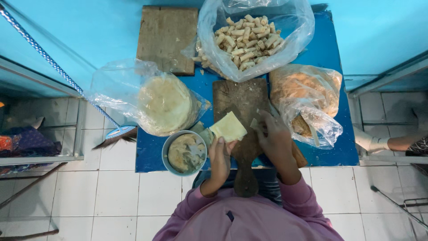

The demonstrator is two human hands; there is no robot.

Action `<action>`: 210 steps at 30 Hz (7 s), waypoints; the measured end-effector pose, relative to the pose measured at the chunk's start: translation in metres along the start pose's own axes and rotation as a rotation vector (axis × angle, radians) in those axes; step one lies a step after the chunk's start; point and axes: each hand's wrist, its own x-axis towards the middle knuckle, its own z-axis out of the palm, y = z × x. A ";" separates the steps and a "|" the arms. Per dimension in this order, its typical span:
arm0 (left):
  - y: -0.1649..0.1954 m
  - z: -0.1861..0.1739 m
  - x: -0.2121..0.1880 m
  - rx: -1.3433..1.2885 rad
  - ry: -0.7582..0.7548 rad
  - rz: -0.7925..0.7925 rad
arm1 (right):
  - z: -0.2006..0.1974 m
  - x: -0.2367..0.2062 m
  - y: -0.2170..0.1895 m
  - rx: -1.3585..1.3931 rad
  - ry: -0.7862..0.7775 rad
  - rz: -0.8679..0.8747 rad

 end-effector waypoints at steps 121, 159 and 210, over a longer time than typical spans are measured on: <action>0.022 0.021 0.011 0.313 -0.091 -0.048 | 0.043 -0.022 0.008 1.130 -0.085 0.239; 0.011 -0.004 0.015 0.266 -0.009 -0.003 | 0.039 0.018 0.009 0.088 0.047 -0.108; 0.013 -0.004 0.014 0.116 -0.048 -0.054 | 0.018 0.010 -0.009 0.105 0.069 -0.174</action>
